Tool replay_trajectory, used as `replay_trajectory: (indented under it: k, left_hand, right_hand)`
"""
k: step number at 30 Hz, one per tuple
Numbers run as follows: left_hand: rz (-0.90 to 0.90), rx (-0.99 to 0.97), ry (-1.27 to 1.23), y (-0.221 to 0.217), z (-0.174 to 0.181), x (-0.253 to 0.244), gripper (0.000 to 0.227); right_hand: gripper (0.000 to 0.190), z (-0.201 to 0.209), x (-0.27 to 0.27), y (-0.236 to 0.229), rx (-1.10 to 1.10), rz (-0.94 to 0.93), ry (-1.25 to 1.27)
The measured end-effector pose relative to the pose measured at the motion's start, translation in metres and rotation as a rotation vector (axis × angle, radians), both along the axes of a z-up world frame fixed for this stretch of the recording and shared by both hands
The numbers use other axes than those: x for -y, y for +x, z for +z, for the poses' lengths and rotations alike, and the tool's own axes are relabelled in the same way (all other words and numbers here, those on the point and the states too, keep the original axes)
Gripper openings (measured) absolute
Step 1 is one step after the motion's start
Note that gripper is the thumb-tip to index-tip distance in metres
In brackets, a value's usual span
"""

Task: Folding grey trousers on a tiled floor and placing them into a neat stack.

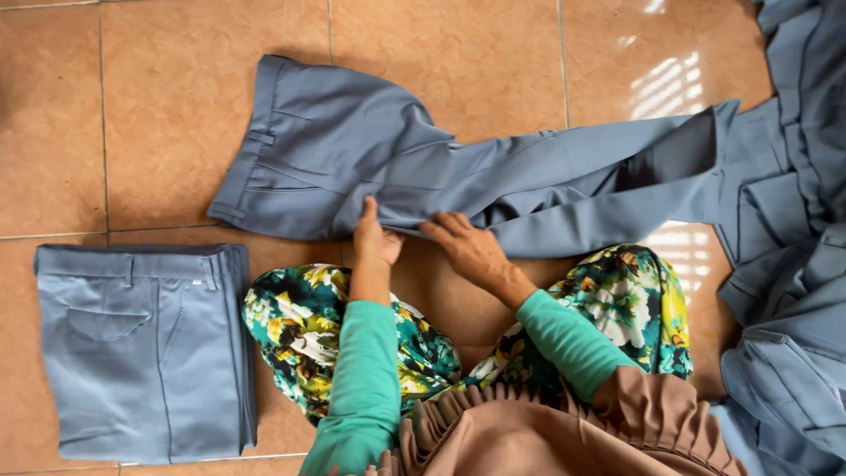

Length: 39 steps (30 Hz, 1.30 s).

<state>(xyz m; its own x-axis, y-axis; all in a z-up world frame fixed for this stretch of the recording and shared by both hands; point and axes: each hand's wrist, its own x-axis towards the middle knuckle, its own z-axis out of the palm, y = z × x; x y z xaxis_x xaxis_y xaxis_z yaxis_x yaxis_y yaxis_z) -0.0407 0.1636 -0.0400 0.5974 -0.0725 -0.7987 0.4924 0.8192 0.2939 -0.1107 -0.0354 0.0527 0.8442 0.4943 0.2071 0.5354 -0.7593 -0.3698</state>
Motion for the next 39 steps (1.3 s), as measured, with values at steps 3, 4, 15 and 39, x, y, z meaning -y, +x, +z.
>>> replay_trajectory:
  k: [3,4,15,39]
  left_hand:
    - [0.114,0.011,-0.031,0.016,-0.001,-0.039,0.085]
    - [0.108,0.009,-0.032,0.029,-0.034,-0.066,0.085]
    - [0.538,0.043,0.444,0.125,-0.157,-0.345,0.09]
    - [0.46,-0.196,0.345,0.029,-0.024,-0.17,0.059]
  right_hand:
    - [0.021,-0.017,0.051,0.002,0.037,-0.168,-0.186]
    - [0.021,-0.021,0.065,-0.002,0.035,-0.175,-0.187]
    - [0.056,-0.05,0.137,0.0,-0.422,-0.502,-0.549]
    - [0.018,0.034,0.195,-0.022,0.213,-0.693,-0.053]
